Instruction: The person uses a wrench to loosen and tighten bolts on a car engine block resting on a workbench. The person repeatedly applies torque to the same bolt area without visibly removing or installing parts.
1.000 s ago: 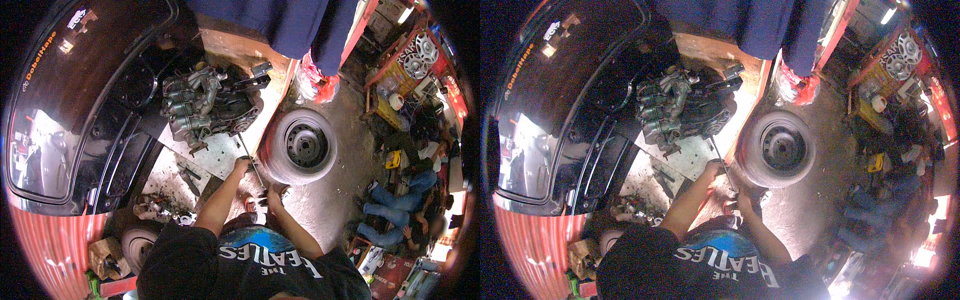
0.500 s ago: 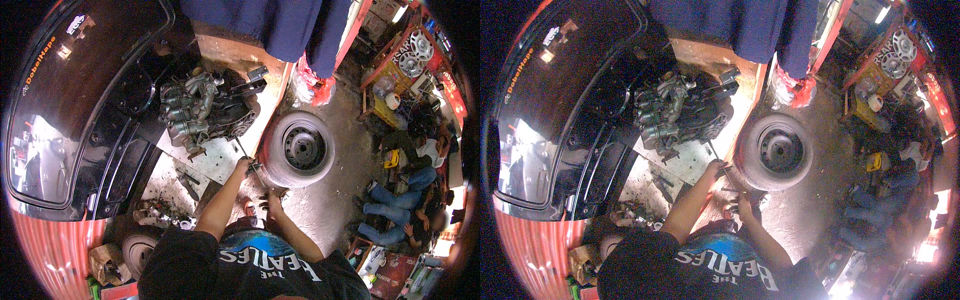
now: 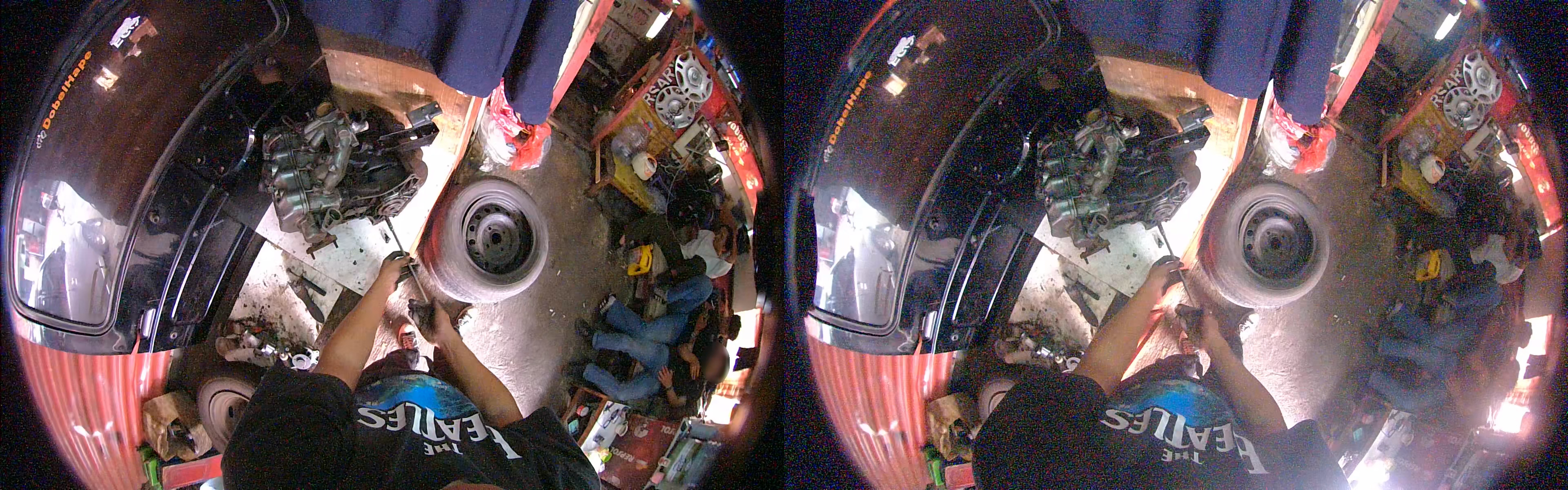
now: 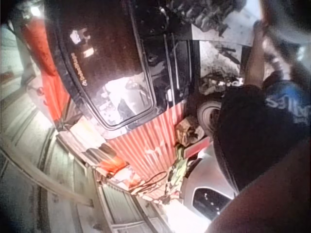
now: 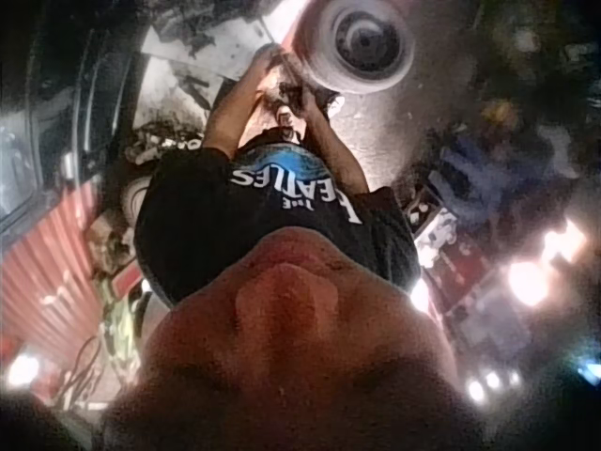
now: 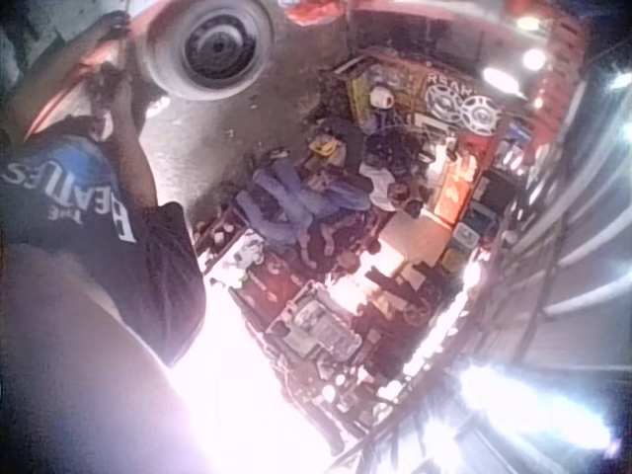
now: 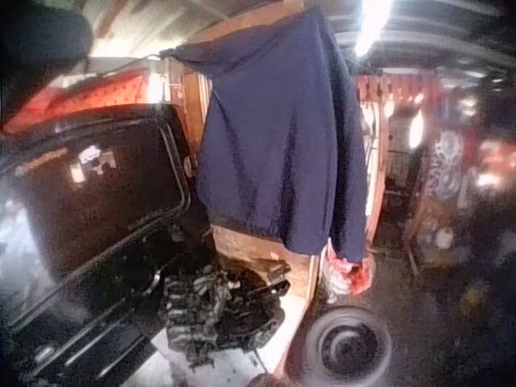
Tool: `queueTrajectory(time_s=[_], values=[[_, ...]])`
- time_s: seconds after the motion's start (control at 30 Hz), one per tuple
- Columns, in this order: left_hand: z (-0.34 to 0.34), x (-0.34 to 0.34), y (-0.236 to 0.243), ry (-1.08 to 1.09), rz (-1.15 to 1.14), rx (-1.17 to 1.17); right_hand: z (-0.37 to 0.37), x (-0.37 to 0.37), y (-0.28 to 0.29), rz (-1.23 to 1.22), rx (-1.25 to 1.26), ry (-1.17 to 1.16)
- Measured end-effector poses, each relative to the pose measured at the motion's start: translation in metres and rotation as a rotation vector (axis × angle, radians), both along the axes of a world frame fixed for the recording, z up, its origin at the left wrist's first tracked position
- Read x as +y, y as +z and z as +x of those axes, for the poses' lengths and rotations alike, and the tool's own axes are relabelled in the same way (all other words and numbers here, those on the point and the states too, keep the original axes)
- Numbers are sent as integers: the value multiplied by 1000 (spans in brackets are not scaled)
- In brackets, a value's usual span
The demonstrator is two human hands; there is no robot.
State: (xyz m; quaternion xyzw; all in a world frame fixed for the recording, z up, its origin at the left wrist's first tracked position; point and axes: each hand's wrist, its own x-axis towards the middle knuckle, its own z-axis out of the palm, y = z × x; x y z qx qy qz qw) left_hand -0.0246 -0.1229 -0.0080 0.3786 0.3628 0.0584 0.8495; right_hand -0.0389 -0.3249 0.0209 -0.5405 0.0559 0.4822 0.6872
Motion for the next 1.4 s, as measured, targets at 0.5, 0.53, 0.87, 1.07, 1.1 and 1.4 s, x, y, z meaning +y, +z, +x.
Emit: queueTrajectory(time_s=[0.5,0.53,0.87,1.07,1.1,1.4], values=[[3,-7,3,45,-166,25,21,3,-13,142,537,-180],[4,-7,3,25,-132,-27,22,0,-12,180,520,-101],[8,-4,-4,2,4,48,4,-19,12,-640,-1220,183],[6,-6,-4,62,-109,-12,16,1,-12,156,448,-128],[8,-6,-3,70,-69,-3,16,-7,-13,130,459,-64],[10,1,-17,50,55,67,-5,-19,-12,-618,-1143,447]])
